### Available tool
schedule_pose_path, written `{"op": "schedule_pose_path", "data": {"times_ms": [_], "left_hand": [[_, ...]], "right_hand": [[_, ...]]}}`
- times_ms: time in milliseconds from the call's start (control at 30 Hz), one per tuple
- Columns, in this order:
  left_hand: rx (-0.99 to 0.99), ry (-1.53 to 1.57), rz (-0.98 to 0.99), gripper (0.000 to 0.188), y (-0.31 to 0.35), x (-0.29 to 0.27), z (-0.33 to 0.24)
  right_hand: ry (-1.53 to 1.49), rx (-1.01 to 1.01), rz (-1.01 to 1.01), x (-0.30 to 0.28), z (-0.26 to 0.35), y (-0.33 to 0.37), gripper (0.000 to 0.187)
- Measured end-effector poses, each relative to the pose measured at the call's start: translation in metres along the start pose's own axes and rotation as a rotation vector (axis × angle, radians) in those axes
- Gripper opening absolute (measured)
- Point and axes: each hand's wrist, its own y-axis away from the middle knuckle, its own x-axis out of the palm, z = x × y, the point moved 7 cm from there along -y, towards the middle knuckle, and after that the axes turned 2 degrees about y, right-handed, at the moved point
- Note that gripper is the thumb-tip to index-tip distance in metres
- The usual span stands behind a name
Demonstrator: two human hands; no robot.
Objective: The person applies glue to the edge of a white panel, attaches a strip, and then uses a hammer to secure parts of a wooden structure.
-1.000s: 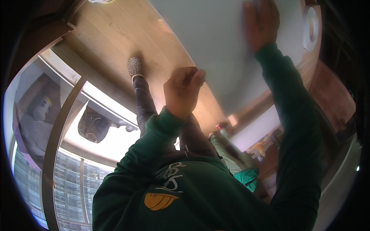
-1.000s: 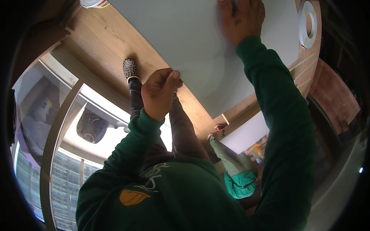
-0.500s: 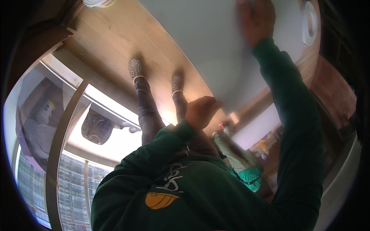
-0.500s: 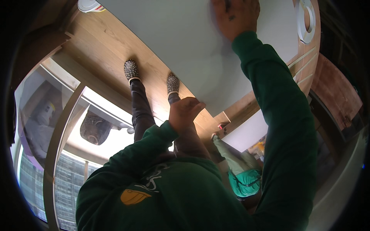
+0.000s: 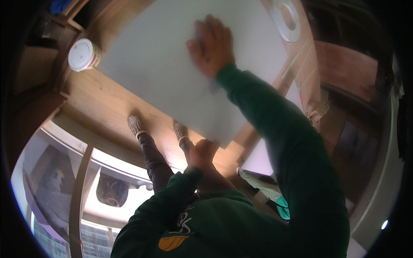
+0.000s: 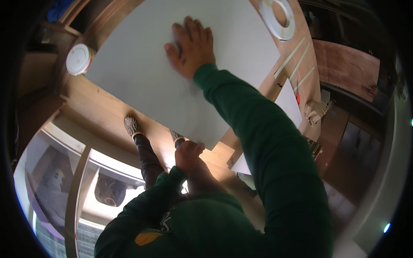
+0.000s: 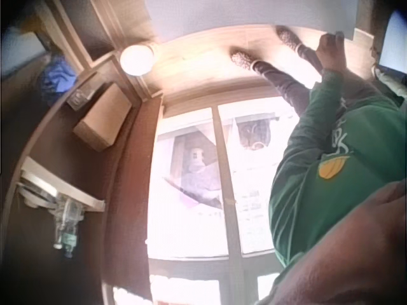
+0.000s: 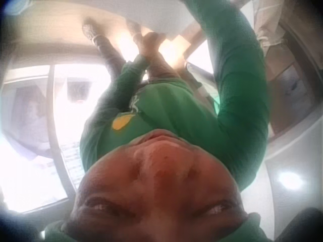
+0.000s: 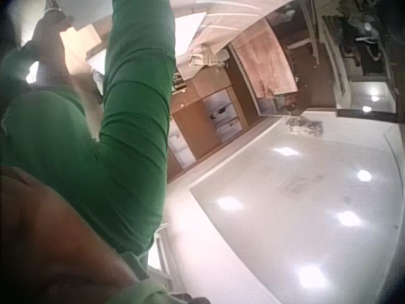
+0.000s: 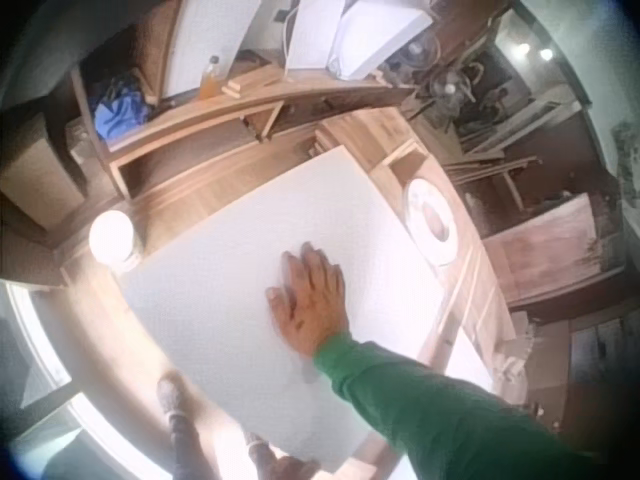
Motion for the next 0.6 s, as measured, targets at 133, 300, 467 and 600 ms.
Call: {"op": "schedule_pose_path", "data": {"times_ms": [133, 300, 467, 600], "left_hand": [[0.066, 0.144, 0.073, 0.012, 0.009, 0.030, 0.004], [0.004, 0.443, 0.605, 0.027, 0.050, 0.112, 0.092], [0.463, -0.622, 0.799, 0.023, 0.053, 0.071, 0.011], [0.308, -0.027, 0.684, 0.022, 0.044, -0.005, -0.024]], "right_hand": [[0.036, 0.064, 0.073, -0.007, -0.016, 0.004, 0.061], [-0.028, 0.101, 0.162, -0.019, -0.004, -0.002, 0.060], [-0.021, 0.127, 0.211, -0.022, -0.007, 0.003, 0.061], [-0.013, 0.124, 0.213, -0.030, -0.010, 0.002, 0.065]]}}
